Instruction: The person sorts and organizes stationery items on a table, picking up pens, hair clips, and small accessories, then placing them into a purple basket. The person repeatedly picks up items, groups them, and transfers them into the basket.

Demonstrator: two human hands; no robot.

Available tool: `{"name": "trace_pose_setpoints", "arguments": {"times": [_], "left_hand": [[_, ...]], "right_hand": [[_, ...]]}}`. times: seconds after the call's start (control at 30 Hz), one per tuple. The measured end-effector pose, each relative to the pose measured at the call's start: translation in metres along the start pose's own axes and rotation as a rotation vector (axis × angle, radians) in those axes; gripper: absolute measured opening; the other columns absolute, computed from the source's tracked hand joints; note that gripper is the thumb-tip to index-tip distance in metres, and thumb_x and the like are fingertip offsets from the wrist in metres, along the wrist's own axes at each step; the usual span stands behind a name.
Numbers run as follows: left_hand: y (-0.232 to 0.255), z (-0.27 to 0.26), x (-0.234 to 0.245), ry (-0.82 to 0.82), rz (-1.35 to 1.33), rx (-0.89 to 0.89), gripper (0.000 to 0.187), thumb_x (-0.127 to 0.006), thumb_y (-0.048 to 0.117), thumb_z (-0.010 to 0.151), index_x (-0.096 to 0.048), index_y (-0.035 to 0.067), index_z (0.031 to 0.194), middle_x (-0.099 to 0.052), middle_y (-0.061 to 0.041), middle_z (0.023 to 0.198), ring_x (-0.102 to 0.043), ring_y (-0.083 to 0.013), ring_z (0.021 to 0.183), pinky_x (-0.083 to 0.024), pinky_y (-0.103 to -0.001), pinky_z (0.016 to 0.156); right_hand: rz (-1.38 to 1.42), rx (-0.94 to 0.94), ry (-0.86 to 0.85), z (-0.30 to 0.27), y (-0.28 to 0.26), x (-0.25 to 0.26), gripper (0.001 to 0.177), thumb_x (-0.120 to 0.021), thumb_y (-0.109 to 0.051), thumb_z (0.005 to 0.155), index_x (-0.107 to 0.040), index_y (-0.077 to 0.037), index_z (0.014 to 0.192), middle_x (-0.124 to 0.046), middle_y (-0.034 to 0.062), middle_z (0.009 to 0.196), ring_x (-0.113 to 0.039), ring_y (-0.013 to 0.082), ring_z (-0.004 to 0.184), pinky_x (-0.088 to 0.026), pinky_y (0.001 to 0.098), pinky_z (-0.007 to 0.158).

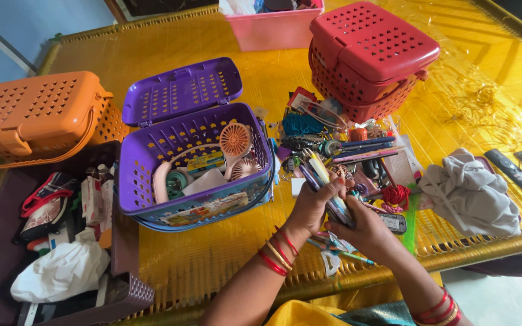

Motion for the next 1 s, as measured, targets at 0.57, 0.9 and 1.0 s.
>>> {"name": "trace_pose_setpoints", "arguments": {"times": [0.57,0.9,1.0], "left_hand": [[0.027,-0.011,-0.021,-0.263,-0.163,0.112,0.039,-0.087,0.032,0.08,-0.065,0.014,0.106,-0.07,-0.005,0.087,-0.069,-0.018,0.091,-0.057,-0.034,0.094],[-0.004,0.0,0.012,-0.023,-0.037,0.053,0.023,-0.083,0.021,0.086,-0.064,0.01,0.095,-0.066,-0.004,0.082,-0.063,-0.0145,0.081,-0.051,-0.031,0.081],[-0.004,0.003,0.016,-0.012,-0.01,0.01,0.024,-0.085,0.018,0.088,-0.063,0.009,0.089,-0.064,-0.003,0.081,-0.063,-0.015,0.081,-0.051,-0.032,0.082]], "right_hand": [[0.444,-0.184,-0.083,0.022,0.051,-0.034,0.097,-0.075,-0.006,0.079,-0.026,-0.013,0.163,-0.061,0.0057,0.074,-0.054,0.0134,0.056,-0.044,0.0307,0.049],[-0.015,-0.111,0.113,0.018,0.028,-0.025,0.061,-0.08,-0.013,0.07,-0.058,0.001,0.125,-0.07,0.0116,0.079,-0.066,0.0175,0.068,-0.054,0.0337,0.063],[-0.047,-0.098,0.141,0.016,0.013,-0.023,0.067,-0.079,-0.016,0.068,-0.057,-0.003,0.13,-0.074,0.0163,0.082,-0.072,0.021,0.07,-0.057,0.036,0.068]]}}
Point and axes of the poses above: each hand's wrist, its own z-axis towards the middle knuckle, its own x-axis out of the back of the hand, y = z × x, the point moved 7 cm from there along z, towards the middle knuckle
